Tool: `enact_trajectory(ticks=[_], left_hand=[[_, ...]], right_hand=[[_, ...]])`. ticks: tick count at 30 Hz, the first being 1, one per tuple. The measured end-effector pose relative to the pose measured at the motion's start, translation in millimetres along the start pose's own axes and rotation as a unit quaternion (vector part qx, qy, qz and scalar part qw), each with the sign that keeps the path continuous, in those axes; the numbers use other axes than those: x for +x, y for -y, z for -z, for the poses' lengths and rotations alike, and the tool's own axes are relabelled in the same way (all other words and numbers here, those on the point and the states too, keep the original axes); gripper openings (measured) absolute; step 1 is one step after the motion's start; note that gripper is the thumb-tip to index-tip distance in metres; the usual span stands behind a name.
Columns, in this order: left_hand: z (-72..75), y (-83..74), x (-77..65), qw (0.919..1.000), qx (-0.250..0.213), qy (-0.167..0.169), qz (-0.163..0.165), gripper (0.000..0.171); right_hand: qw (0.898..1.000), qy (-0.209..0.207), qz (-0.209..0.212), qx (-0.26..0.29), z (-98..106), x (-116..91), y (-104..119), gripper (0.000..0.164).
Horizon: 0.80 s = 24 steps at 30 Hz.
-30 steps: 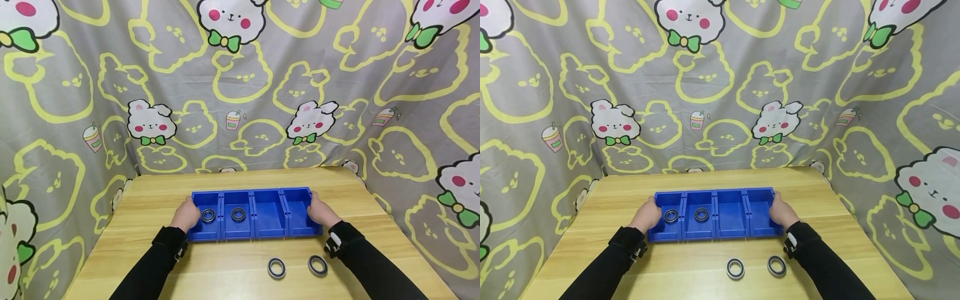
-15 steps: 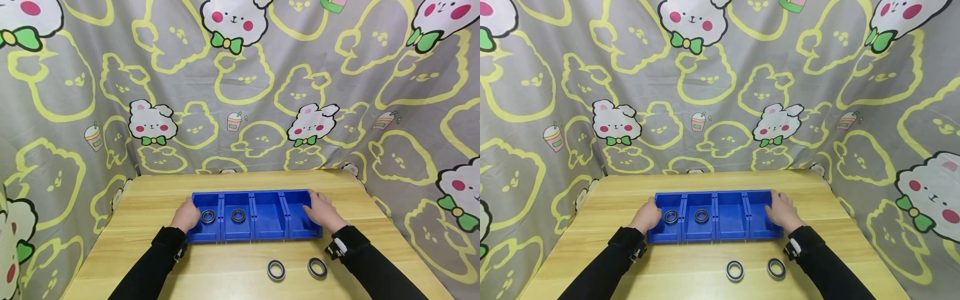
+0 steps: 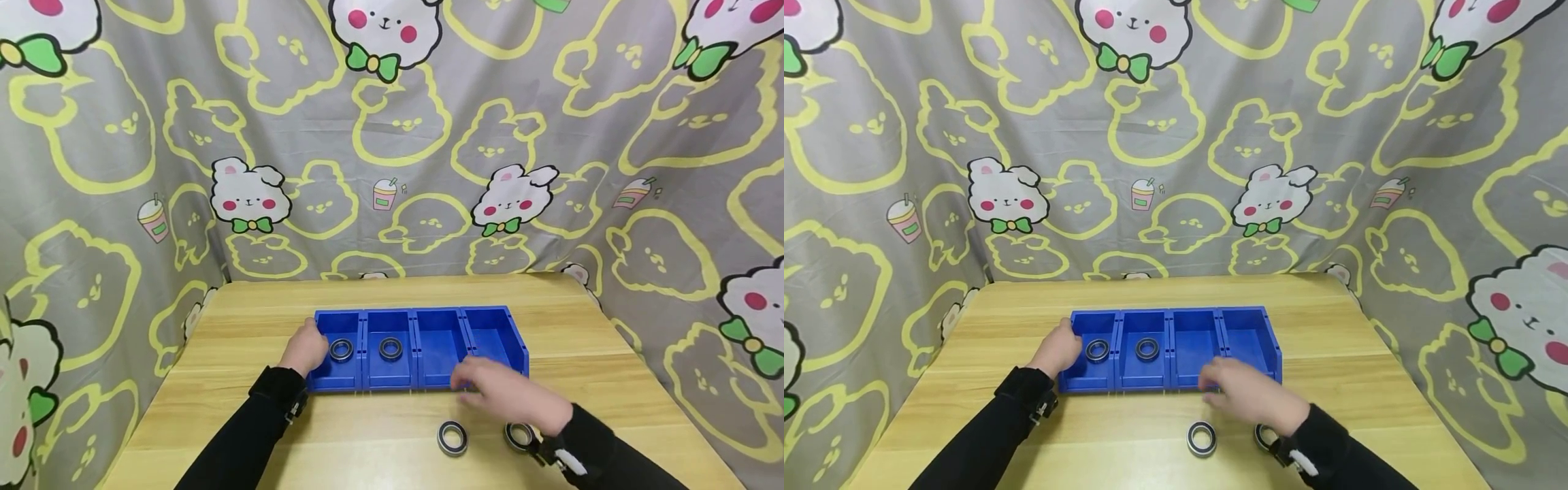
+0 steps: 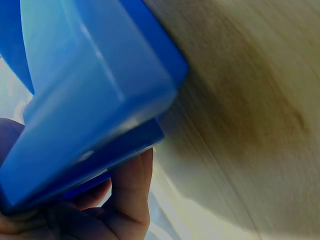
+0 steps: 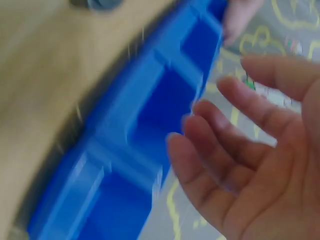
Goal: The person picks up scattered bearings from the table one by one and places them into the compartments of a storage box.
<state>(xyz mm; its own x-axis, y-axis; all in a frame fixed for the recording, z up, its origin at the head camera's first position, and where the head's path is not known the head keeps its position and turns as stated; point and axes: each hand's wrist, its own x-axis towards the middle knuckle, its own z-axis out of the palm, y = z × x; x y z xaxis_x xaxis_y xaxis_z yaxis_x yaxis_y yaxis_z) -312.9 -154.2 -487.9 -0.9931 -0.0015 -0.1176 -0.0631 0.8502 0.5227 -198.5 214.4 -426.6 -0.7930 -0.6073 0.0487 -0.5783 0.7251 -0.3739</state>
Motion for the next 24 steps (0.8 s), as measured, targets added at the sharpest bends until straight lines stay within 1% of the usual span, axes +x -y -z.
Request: enact_trajectory(ticks=[2,3,5,7,10,13,17,20,24], left_hand=[[0.1,-0.2,0.4,1.0,-0.001,-0.001,-0.001,0.058],[-0.3,0.1,0.8,1.0,0.0,-0.002,-0.002,0.058],[-1.1,0.7,1.4,1.0,0.001,-0.005,-0.007,0.058],[-1.7,1.3,2.1,1.0,0.002,-0.005,-0.008,0.058],[-1.8,1.6,1.9,1.0,0.0,-0.007,-0.006,0.058],[-1.3,1.1,1.2,1.0,-0.003,-0.007,-0.004,0.057],[-0.7,0.5,0.8,0.9999,-0.001,-0.008,-0.009,0.056],[-0.6,0.1,0.7,0.9999,0.002,-0.01,-0.009,0.055],[-1.3,-0.3,1.2,0.9999,0.002,-0.009,-0.006,0.055]], right_hand=[[0.999,0.049,0.016,-0.003,-8.4,-3.2,7.0,0.016],[0.998,0.065,0.025,-0.01,-13.3,-4.7,9.3,0.02],[0.995,0.087,0.036,-0.023,-23.5,-7.7,11.9,0.027],[0.993,0.101,0.043,-0.033,-33.1,-10.7,12.2,0.036],[0.993,0.105,0.051,-0.032,-44.6,-13.7,10.5,0.046],[0.993,0.094,0.06,-0.026,-52.6,-14.6,8.2,0.05],[0.994,0.09,0.063,-0.019,-59.4,-13.7,7.1,0.049],[0.993,0.102,0.056,-0.016,-63.2,-13.3,8.4,0.048],[0.993,0.105,0.047,-0.028,-65.6,-13.6,11.6,0.045]])
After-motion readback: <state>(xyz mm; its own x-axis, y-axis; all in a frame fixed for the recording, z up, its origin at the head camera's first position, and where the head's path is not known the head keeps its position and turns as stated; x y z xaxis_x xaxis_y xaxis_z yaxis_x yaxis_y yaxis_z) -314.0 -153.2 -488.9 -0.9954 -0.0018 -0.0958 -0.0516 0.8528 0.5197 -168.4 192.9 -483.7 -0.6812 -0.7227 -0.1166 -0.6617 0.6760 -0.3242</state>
